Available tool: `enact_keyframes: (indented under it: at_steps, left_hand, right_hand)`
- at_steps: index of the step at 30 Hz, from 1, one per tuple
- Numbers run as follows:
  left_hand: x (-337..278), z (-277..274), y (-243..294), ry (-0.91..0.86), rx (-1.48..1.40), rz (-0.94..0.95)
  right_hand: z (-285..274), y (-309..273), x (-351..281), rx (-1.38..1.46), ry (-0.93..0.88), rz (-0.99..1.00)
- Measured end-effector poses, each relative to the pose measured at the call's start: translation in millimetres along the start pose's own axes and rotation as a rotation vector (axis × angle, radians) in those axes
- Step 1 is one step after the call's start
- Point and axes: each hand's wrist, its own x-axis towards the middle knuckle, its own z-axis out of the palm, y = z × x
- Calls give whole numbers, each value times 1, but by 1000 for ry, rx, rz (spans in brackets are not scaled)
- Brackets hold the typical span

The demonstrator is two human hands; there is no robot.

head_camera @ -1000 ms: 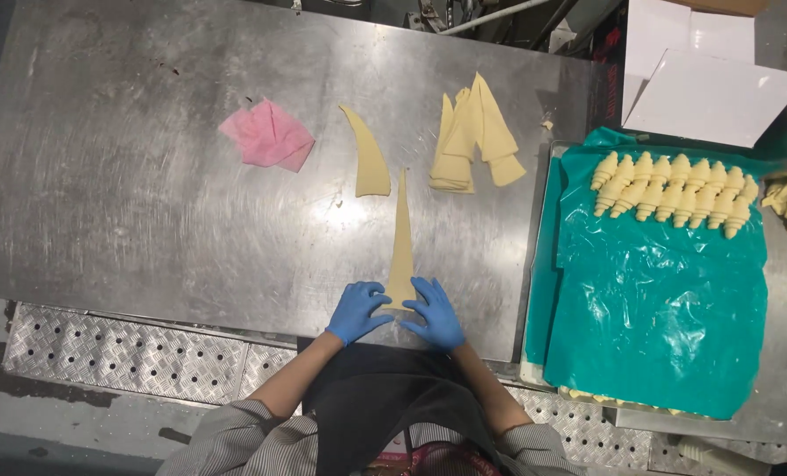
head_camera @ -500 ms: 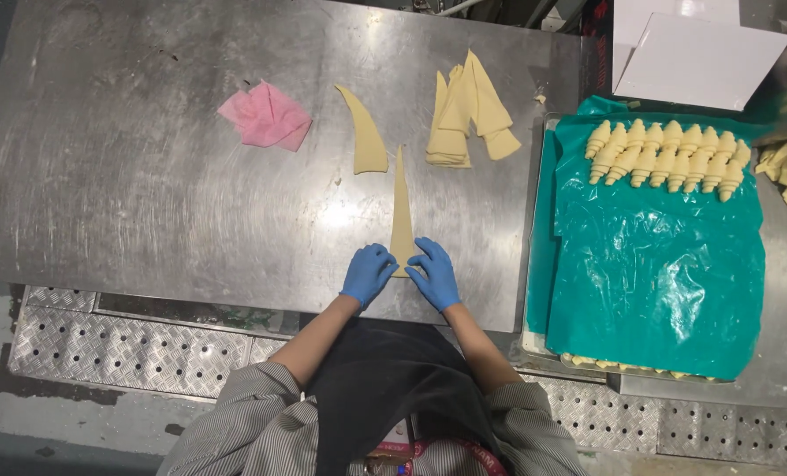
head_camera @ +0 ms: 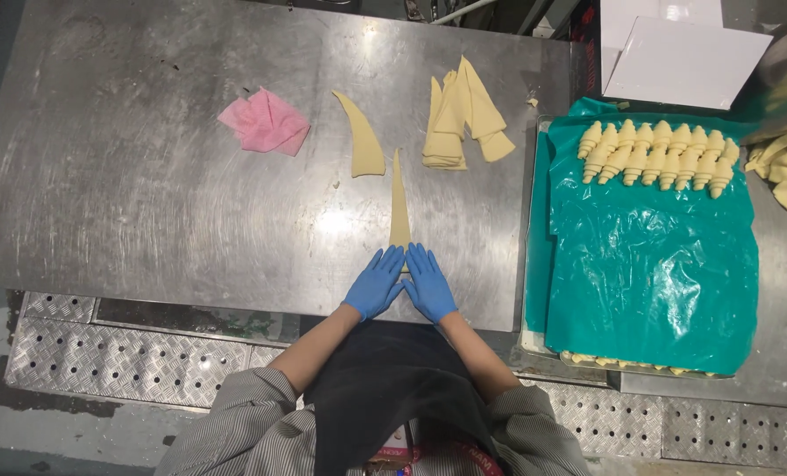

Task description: The person is rolling triangular pieces of dough into croissants and placing them on a tray.

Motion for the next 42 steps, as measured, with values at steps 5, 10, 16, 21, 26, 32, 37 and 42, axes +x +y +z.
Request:
enact_keyframes:
  at_steps: [5, 10, 16, 21, 26, 32, 37, 42]
  left_hand:
    - [-16, 0, 11, 38, 43, -9]
    - [-23, 8, 11, -31, 8, 47]
    - [19, -2, 2, 70, 10, -83]
    - [29, -17, 8, 128, 68, -149]
    - [3, 11, 23, -3, 145, -27]
    - [25, 2, 20, 11, 25, -83]
    - [61, -3, -3, 87, 14, -142]
    - [86, -26, -22, 68, 83, -193]
  right_hand:
    - [1, -7, -17, 31, 17, 1]
    - [0, -9, -23, 72, -73, -16]
    - [1, 11, 24, 48, 18, 27]
    - [1, 22, 32, 163, 111, 122]
    - [7, 28, 22, 330, 371, 337]
    - [7, 27, 22, 330, 423, 402]
    - [8, 30, 23, 325, 423, 398]
    - [6, 30, 26, 353, 444, 411]
